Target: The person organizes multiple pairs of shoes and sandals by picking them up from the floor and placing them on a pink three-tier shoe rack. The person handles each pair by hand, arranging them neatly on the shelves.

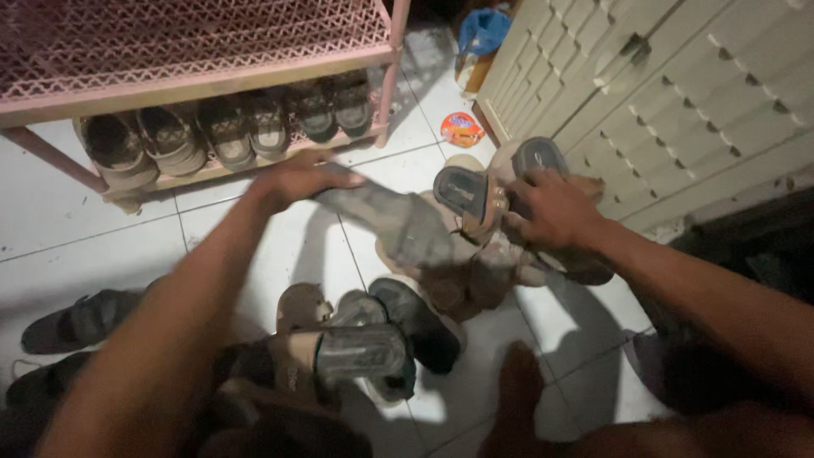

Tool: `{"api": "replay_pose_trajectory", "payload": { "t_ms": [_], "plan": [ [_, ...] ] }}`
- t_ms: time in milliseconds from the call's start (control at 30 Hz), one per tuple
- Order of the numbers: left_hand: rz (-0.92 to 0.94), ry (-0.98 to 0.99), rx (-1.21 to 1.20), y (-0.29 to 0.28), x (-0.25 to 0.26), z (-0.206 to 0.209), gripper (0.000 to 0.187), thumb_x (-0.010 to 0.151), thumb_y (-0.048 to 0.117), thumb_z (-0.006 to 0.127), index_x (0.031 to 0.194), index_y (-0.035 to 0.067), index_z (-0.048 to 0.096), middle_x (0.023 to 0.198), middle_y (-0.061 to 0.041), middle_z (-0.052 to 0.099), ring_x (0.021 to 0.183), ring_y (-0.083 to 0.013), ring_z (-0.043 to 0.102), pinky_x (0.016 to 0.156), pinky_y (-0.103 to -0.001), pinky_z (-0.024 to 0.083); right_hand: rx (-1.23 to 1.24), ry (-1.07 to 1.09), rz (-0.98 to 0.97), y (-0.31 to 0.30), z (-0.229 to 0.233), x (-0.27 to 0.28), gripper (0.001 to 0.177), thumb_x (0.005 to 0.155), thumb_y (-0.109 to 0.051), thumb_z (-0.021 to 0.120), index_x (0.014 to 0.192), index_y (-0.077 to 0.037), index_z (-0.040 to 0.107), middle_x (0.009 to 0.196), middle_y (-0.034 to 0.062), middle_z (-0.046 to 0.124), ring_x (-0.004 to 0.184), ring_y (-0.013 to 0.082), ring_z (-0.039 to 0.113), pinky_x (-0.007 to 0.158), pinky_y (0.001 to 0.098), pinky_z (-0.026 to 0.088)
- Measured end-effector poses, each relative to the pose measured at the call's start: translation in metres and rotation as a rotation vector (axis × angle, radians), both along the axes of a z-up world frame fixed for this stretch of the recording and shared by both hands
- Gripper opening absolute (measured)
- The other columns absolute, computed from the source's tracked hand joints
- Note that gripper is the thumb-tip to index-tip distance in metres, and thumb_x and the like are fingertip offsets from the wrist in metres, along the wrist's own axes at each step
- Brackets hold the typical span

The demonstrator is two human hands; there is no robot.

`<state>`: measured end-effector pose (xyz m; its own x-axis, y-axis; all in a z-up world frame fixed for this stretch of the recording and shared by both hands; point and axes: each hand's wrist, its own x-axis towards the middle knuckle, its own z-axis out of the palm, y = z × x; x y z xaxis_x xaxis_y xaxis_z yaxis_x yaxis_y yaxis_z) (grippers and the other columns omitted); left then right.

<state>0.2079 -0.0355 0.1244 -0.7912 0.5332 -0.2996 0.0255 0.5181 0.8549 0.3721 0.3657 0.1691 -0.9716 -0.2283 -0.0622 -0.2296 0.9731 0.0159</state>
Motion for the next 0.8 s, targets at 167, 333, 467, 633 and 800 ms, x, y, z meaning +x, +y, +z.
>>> {"api": "replay_pose_trajectory", "payload": {
  "t_ms": [167, 333, 467, 633, 800],
  "plan": [
    [0.443, -0.144, 0.086, -0.085, 0.012, -0.049, 0.077, 0.075, 0.047, 0.081, 0.129, -0.003, 0.062, 0.12, -0.022, 0.07, 0.109, -0.0327, 0.068, 0.098, -0.044, 0.052, -0.154, 0.104, -0.195, 0.048, 0.011, -0.039, 0.045, 0.087, -0.037, 0.069, 0.126, -0.014, 0.07, 0.122, 0.0205, 0.069, 0.118, 0.041, 0.062, 0.104, 0.0501, 0.05],
    [0.814, -0.261, 0.264, -0.122, 0.037, -0.159, 0.079, 0.084, 0.047, 0.084, 0.119, -0.02, 0.063, 0.111, -0.029, 0.069, 0.096, -0.035, 0.066, 0.079, -0.045, 0.055, -0.342, 0.075, -0.463, 0.096, -0.003, -0.054, 0.056, 0.089, -0.042, 0.068, 0.129, -0.003, 0.063, 0.115, 0.0241, 0.068, 0.107, 0.0403, 0.068, 0.094, 0.0481, 0.053],
    [0.97, -0.25, 0.082, -0.113, 0.051, -0.221, 0.075, 0.083, 0.052, 0.084, 0.114, -0.013, 0.063, 0.102, -0.022, 0.068, 0.087, -0.03, 0.064, 0.072, -0.046, 0.053, -0.192, 0.063, -0.407, 0.095, -0.014, -0.066, 0.056, 0.087, -0.043, 0.073, 0.127, -0.004, 0.068, 0.117, 0.0256, 0.068, 0.11, 0.0424, 0.066, 0.096, 0.0499, 0.051],
    [1.085, -0.131, 0.194, -0.084, 0.065, -0.285, 0.083, 0.074, 0.055, 0.085, 0.102, -0.022, 0.069, 0.098, -0.027, 0.073, 0.08, -0.0278, 0.063, 0.069, -0.045, 0.054, -0.215, 0.089, -0.079, 0.047, -0.011, -0.105, 0.06, 0.086, -0.039, 0.072, 0.132, -0.002, 0.063, 0.118, 0.0282, 0.065, 0.112, 0.0439, 0.063, 0.098, 0.05, 0.05],
    [0.785, -0.034, -0.397, -0.079, 0.04, -0.316, 0.091, 0.072, 0.067, 0.079, 0.102, -0.019, 0.068, 0.109, -0.037, 0.07, 0.104, -0.0451, 0.07, 0.089, -0.047, 0.057, -0.213, 0.02, 0.049, -0.011, -0.006, -0.134, 0.058, 0.088, -0.039, 0.072, 0.13, 0.0, 0.062, 0.12, 0.0285, 0.063, 0.115, 0.0444, 0.059, 0.1, 0.0509, 0.047]
  ]
}}
